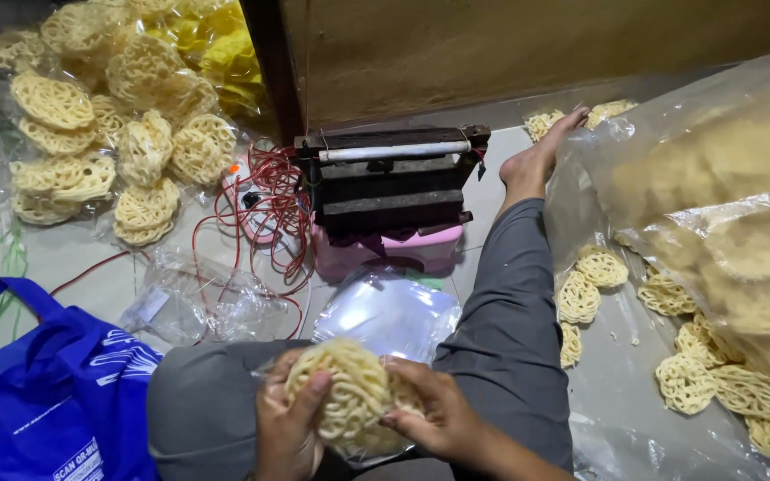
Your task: Manually placing individual lattice-patterned snacks into plastic bags for packaging on a production floor.
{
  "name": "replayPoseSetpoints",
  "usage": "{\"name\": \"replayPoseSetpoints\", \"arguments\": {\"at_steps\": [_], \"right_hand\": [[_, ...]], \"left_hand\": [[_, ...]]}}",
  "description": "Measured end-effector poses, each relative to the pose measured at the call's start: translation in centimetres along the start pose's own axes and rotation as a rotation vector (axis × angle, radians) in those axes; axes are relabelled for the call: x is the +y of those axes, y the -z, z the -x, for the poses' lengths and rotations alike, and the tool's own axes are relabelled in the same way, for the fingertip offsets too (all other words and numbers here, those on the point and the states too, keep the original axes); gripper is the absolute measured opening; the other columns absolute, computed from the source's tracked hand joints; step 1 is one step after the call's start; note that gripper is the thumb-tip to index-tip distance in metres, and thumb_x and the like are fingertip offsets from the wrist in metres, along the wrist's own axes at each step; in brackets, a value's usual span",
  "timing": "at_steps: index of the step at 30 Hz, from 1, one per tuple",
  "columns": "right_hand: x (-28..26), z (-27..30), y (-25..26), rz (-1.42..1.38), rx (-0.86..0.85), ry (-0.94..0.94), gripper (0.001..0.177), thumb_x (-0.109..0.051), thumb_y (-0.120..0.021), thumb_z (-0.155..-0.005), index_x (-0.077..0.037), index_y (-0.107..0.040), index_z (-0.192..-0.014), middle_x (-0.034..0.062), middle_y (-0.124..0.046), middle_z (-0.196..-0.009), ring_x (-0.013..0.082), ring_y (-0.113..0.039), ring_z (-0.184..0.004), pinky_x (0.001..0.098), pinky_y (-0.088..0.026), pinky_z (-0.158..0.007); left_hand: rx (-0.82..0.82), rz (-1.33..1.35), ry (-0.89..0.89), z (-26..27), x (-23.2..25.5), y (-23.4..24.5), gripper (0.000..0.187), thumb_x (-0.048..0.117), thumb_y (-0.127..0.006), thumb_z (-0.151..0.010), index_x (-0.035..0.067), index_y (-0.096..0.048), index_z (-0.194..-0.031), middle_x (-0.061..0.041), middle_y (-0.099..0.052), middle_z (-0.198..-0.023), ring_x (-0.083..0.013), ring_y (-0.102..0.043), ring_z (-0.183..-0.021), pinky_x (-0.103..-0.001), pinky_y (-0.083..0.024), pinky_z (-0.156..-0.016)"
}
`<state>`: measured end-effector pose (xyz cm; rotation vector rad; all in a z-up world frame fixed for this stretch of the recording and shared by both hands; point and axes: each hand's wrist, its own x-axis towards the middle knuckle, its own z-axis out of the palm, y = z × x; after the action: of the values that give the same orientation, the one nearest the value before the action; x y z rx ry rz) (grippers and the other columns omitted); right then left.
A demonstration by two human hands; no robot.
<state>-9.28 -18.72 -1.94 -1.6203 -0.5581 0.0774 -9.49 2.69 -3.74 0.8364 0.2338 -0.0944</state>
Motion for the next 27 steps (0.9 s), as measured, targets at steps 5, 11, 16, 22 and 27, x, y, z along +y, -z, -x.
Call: {"name": "replayPoseSetpoints", "arguments": {"at_steps": [5,11,16,22,27], "right_hand": [[3.1,-3.6,3.2,-0.015,-0.619,-0.472,0.064,-0.029,-0.07,-0.089,-0.007,-0.051,-0.146,0.0183,-0.076,-0.11,0.0239,-0.076,-0.079,0.0267,-0.066,-0.062],[3.1,-11.4,2.9,-1.122,-0.088,-0.195,0.111,-0.01,-0.071,-0.092,-0.017,0.009,-0.168,0.0229,-0.018,-0.169,0.0434,-0.049,-0.136,0.0399,-0.048,-0.106],[-0.1,-9.4,3.8,-0.614,-0.191,-0.113,0.089,-0.021,-0.073,-0.092,-0.016,-0.019,-0.163,0.0169,-0.034,-0.165,0.0335,-0.056,-0.137,0.0501,-0.05,-0.114],[8.9,1.0,17.6,-0.134,0.638,-0.462,0.042,-0.004,-0.061,-0.093,-0.006,-0.064,-0.134,0.0077,-0.072,-0.109,0.0102,-0.063,-0.093,0.022,-0.051,-0.081],[19.5,11.6,31.1,0.223,0.958,-0.614,0.035,-0.004,-0.061,-0.093,-0.002,-0.066,-0.128,0.008,-0.072,-0.122,0.0146,-0.066,-0.104,0.0236,-0.05,-0.091]], "left_hand": [[0.201,0.208,-0.121,0.1,-2.2,7.6,0.076,0.027,-0.059,-0.076,0.003,-0.038,-0.145,-0.029,-0.044,-0.154,-0.0516,-0.044,-0.142,-0.071,-0.04,-0.105],[0.35,-0.453,-0.435,-1.0,-0.6,10.7,0.06,0.025,-0.039,-0.097,-0.004,-0.03,-0.149,-0.023,-0.034,-0.164,-0.0354,-0.04,-0.147,-0.038,-0.033,-0.108],[-0.208,-1.048,-0.111,-6.7,-7.8,5.4,0.05,0.007,-0.066,-0.082,0.006,-0.058,-0.132,-0.007,-0.061,-0.136,-0.0222,-0.063,-0.118,-0.032,-0.053,-0.095],[-0.608,-2.042,0.295,-14.6,-18.5,2.2,0.085,0.073,-0.052,-0.088,0.041,-0.019,-0.159,0.005,0.003,-0.173,-0.0355,0.004,-0.158,-0.08,-0.016,-0.112],[-0.559,-2.298,0.4,-15.5,-20.3,1.9,0.09,0.085,-0.035,-0.087,0.046,-0.003,-0.161,0.008,0.017,-0.173,-0.0331,0.016,-0.159,-0.081,-0.006,-0.114]]}}
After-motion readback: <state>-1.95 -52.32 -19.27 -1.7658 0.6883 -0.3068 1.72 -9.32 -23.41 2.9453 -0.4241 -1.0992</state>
